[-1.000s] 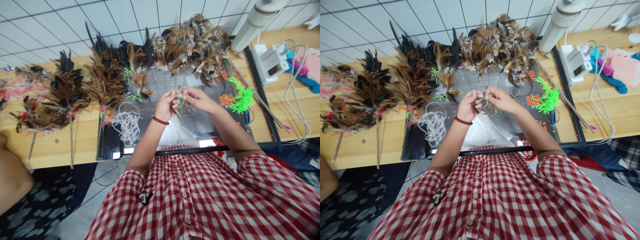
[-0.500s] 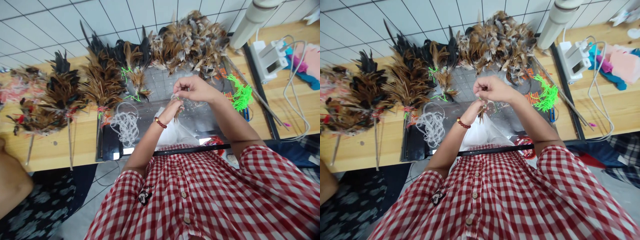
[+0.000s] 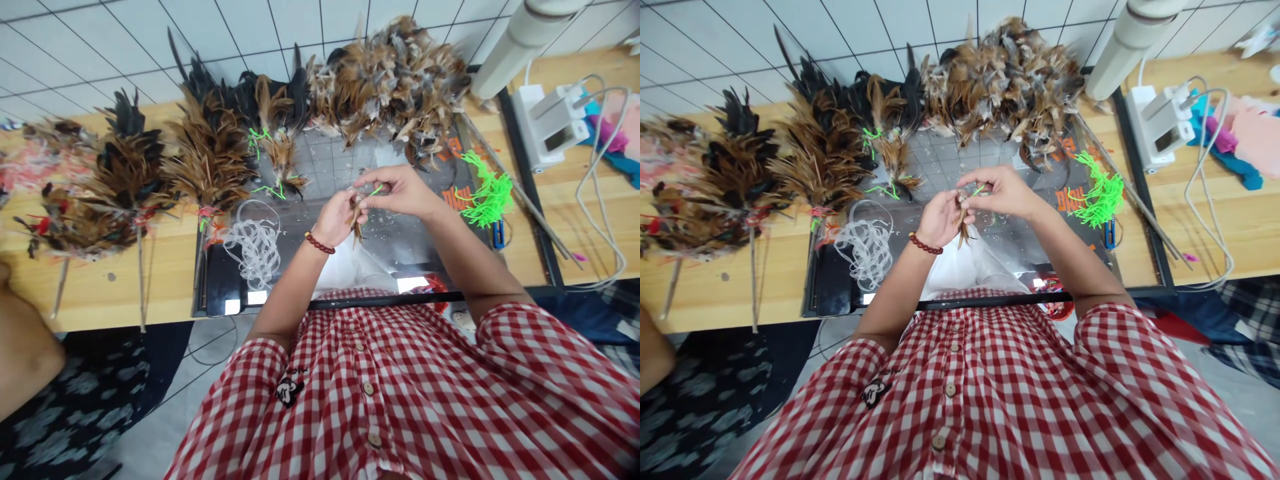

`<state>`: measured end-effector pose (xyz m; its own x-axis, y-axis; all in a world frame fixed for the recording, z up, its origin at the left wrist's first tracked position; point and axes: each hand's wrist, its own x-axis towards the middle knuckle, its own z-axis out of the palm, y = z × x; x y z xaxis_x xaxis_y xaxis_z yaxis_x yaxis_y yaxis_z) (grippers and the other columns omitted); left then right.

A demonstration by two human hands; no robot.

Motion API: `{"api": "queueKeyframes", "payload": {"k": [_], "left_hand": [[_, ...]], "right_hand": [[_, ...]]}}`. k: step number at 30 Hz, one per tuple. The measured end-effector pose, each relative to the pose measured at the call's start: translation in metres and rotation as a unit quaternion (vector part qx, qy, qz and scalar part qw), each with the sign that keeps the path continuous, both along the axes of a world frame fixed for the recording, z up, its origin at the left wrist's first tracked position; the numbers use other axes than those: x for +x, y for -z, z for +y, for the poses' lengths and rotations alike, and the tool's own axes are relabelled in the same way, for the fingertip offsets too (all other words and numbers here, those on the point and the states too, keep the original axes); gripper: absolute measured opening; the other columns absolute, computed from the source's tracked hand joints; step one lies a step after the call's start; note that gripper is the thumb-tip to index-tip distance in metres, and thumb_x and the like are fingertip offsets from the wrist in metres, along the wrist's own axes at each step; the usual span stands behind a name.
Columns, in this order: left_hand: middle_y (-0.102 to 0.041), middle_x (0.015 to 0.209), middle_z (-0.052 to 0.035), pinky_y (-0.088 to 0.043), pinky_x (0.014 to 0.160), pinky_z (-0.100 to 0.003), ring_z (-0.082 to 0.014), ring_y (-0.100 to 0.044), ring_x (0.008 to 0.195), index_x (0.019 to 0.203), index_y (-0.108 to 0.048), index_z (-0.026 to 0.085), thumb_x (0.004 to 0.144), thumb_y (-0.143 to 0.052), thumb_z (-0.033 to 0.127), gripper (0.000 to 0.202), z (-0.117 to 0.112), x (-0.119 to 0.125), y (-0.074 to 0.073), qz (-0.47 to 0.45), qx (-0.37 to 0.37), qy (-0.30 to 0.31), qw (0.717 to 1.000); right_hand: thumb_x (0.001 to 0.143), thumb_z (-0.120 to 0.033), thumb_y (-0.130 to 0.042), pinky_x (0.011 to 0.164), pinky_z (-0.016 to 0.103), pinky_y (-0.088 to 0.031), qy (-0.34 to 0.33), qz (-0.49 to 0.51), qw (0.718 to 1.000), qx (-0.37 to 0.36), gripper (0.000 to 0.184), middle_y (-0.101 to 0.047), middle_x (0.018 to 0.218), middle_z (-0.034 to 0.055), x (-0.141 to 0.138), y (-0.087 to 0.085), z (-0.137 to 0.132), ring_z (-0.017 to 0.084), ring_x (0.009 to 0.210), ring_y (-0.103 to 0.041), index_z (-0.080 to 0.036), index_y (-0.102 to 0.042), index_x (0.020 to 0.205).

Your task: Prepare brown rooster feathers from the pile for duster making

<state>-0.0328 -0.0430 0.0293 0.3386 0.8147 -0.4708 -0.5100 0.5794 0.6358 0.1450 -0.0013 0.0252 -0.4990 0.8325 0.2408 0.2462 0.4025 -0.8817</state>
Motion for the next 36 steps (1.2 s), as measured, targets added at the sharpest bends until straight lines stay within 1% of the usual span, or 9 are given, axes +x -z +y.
{"api": "queueKeyframes", "payload": {"k": [4,7,10,13,17,20,25,29,36], "left_hand": [[-0.051,0.072,0.0039,-0.038,0.054,-0.02,-0.0076,-0.053,0.061,0.087,-0.052,0.021,0.102,-0.056,0.031,0.019,-0.002,0.004,-0.002,-0.018,0.008,-0.018,1.0],[-0.055,0.075,0.0053,-0.036,0.052,-0.018,-0.006,-0.053,0.06,0.096,-0.056,0.021,0.097,-0.068,0.025,0.013,-0.003,0.003,-0.001,0.011,0.049,-0.003,0.999],[-0.053,0.07,0.0058,-0.029,0.049,-0.016,-0.0027,-0.043,0.053,0.089,-0.058,0.018,0.096,-0.07,0.021,0.015,-0.005,0.004,0.003,0.075,0.099,0.048,0.991],[-0.041,0.061,0.0081,-0.023,0.047,-0.015,-0.0014,-0.03,0.047,0.078,-0.054,0.016,0.102,-0.063,0.026,0.028,-0.004,0.005,0.006,0.133,0.102,0.046,0.985],[-0.034,0.059,0.0094,-0.018,0.045,-0.014,-0.0014,-0.025,0.045,0.076,-0.049,0.017,0.107,-0.054,0.027,0.033,-0.002,0.005,0.007,0.15,0.078,0.013,0.986],[-0.034,0.06,0.0094,-0.018,0.045,-0.013,-0.0014,-0.026,0.045,0.077,-0.048,0.018,0.107,-0.054,0.029,0.033,-0.001,0.002,0.007,0.144,0.067,0.003,0.987],[-0.048,0.069,0.0061,-0.024,0.046,-0.016,-0.0021,-0.033,0.05,0.078,-0.052,0.019,0.101,-0.064,0.03,0.029,-0.001,0.001,0.006,0.114,0.106,-0.033,0.987],[-0.053,0.072,0.0051,-0.031,0.047,-0.019,-0.0043,-0.037,0.052,0.084,-0.062,0.02,0.099,-0.067,0.027,0.017,-0.001,0.007,0.005,0.099,0.135,-0.028,0.986],[-0.045,0.065,0.0065,-0.024,0.046,-0.014,-0.0011,-0.034,0.048,0.069,-0.047,0.016,0.104,-0.059,0.023,0.037,0.001,0.005,0.005,0.112,0.112,-0.017,0.987]], "right_hand": [[0.078,-0.064,-0.085,0.055,0.026,-0.043,0.059,0.061,0.995,-0.046,0.045,-0.069,0.069,0.0011,-0.01,0.003,-0.01,0.013,0.059,-0.059,-0.02,-0.077,0.081],[0.074,-0.065,-0.087,0.051,0.025,-0.04,0.087,0.075,0.99,-0.076,0.047,-0.057,0.054,-0.0033,-0.011,0.005,-0.01,0.012,0.052,-0.053,-0.02,-0.074,0.078],[0.073,-0.066,-0.087,0.052,0.026,-0.04,0.095,0.08,0.988,-0.087,0.049,-0.056,0.055,-0.0033,-0.008,0.007,-0.006,0.013,0.054,-0.052,-0.02,-0.072,0.078],[0.076,-0.067,-0.085,0.055,0.027,-0.042,0.079,0.064,0.991,-0.089,0.048,-0.062,0.062,-0.0012,-0.004,0.008,-0.003,0.014,0.06,-0.055,-0.021,-0.074,0.086],[0.081,-0.06,-0.083,0.063,0.029,-0.044,0.066,-0.009,0.997,-0.023,0.04,-0.066,0.071,0.0,0.013,0.003,0.003,0.016,0.07,-0.058,-0.022,-0.078,0.092],[0.087,-0.054,-0.078,0.066,0.032,-0.044,0.12,-0.049,0.991,0.029,0.033,-0.064,0.071,0.0015,0.032,-0.003,0.01,0.017,0.071,-0.057,-0.021,-0.076,0.082],[0.092,-0.04,-0.069,0.073,0.038,-0.046,0.181,-0.145,0.967,0.106,0.023,-0.065,0.073,0.0052,0.04,-0.004,0.012,0.021,0.072,-0.058,-0.021,-0.075,0.081],[0.094,-0.035,-0.062,0.075,0.038,-0.046,0.13,-0.214,0.953,0.17,0.022,-0.071,0.08,0.008,0.021,-0.004,0.002,0.023,0.077,-0.062,-0.02,-0.077,0.091],[0.096,-0.03,-0.058,0.074,0.035,-0.043,0.054,-0.259,0.942,0.205,0.022,-0.071,0.085,0.0077,0.021,-0.028,-0.012,0.022,0.079,-0.062,-0.019,-0.077,0.097]]}}
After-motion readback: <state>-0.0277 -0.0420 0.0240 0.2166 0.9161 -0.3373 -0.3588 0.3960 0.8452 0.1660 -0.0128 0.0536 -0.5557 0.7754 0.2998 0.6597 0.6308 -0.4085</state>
